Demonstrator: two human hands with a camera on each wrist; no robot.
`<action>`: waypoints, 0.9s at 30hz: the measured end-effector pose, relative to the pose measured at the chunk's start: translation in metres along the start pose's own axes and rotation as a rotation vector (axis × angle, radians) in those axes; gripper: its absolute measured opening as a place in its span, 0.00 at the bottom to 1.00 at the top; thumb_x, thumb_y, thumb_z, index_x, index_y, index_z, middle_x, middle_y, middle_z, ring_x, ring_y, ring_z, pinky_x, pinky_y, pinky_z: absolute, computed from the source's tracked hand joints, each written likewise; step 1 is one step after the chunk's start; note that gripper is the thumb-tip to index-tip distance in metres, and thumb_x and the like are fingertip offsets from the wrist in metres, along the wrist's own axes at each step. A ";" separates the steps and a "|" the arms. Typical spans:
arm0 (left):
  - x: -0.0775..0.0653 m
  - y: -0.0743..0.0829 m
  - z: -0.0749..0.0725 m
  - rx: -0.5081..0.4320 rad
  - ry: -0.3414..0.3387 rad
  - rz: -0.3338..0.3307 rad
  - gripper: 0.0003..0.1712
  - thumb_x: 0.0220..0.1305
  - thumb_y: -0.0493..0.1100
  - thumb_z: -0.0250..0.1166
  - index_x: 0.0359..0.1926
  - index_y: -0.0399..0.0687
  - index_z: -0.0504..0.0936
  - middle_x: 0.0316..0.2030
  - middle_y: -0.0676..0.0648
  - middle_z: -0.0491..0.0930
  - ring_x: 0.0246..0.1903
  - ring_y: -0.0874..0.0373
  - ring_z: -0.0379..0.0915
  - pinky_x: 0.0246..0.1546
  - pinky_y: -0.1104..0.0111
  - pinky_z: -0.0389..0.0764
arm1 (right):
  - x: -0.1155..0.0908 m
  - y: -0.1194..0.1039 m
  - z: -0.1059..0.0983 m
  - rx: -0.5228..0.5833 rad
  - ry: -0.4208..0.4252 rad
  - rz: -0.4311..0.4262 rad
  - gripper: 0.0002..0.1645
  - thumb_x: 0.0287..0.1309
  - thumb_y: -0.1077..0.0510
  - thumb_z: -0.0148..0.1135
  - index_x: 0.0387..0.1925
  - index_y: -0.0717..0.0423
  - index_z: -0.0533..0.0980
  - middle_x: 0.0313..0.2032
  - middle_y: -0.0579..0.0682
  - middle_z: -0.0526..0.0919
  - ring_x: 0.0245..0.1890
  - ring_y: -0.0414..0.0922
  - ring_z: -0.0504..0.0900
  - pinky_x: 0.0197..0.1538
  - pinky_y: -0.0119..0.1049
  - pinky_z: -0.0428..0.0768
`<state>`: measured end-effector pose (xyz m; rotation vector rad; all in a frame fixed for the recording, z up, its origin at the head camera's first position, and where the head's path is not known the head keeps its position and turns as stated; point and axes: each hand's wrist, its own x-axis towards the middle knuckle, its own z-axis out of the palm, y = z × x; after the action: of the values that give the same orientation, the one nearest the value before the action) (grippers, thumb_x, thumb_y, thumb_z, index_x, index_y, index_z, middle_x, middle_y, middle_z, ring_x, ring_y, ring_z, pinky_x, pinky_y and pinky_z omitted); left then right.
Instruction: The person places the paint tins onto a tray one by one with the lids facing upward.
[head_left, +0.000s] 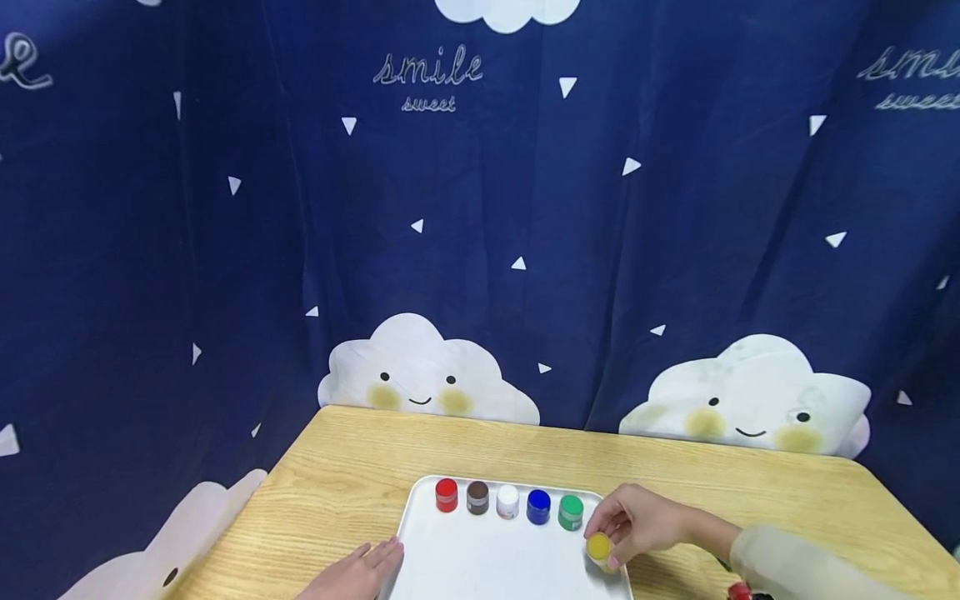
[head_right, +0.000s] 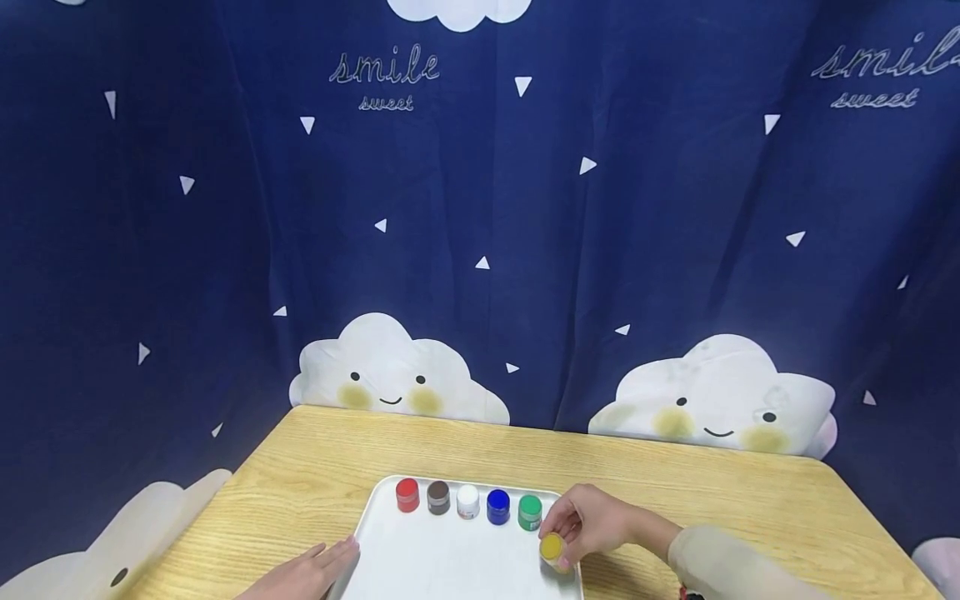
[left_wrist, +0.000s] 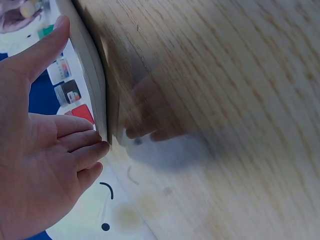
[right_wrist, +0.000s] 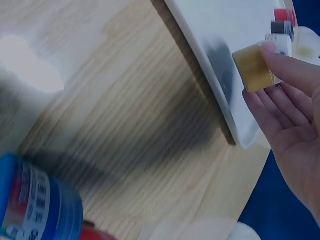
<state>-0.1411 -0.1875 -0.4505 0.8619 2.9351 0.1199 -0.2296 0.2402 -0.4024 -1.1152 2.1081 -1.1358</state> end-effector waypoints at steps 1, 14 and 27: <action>0.000 0.000 0.000 0.004 0.003 0.003 0.46 0.57 0.68 0.59 0.60 0.32 0.74 0.58 0.36 0.77 0.61 0.52 0.74 0.60 0.60 0.78 | 0.002 -0.001 0.002 -0.003 -0.002 -0.002 0.21 0.45 0.62 0.73 0.41 0.70 0.80 0.30 0.59 0.83 0.30 0.28 0.74 0.33 0.20 0.78; 0.001 0.000 0.000 0.020 0.005 0.019 0.46 0.58 0.68 0.59 0.59 0.31 0.74 0.57 0.36 0.78 0.60 0.51 0.74 0.59 0.59 0.79 | 0.038 -0.013 0.037 0.088 0.059 0.060 0.21 0.43 0.67 0.73 0.42 0.71 0.80 0.35 0.66 0.86 0.32 0.30 0.78 0.36 0.19 0.80; 0.001 -0.002 0.003 0.042 0.019 0.054 0.45 0.60 0.68 0.56 0.58 0.30 0.75 0.56 0.36 0.79 0.60 0.51 0.75 0.56 0.58 0.80 | 0.093 -0.028 0.078 0.153 0.149 0.137 0.19 0.41 0.70 0.72 0.41 0.65 0.83 0.37 0.60 0.88 0.34 0.33 0.82 0.38 0.19 0.81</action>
<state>-0.1428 -0.1890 -0.4534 0.9519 2.9422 0.0701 -0.2117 0.1192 -0.4238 -0.8264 2.1305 -1.3244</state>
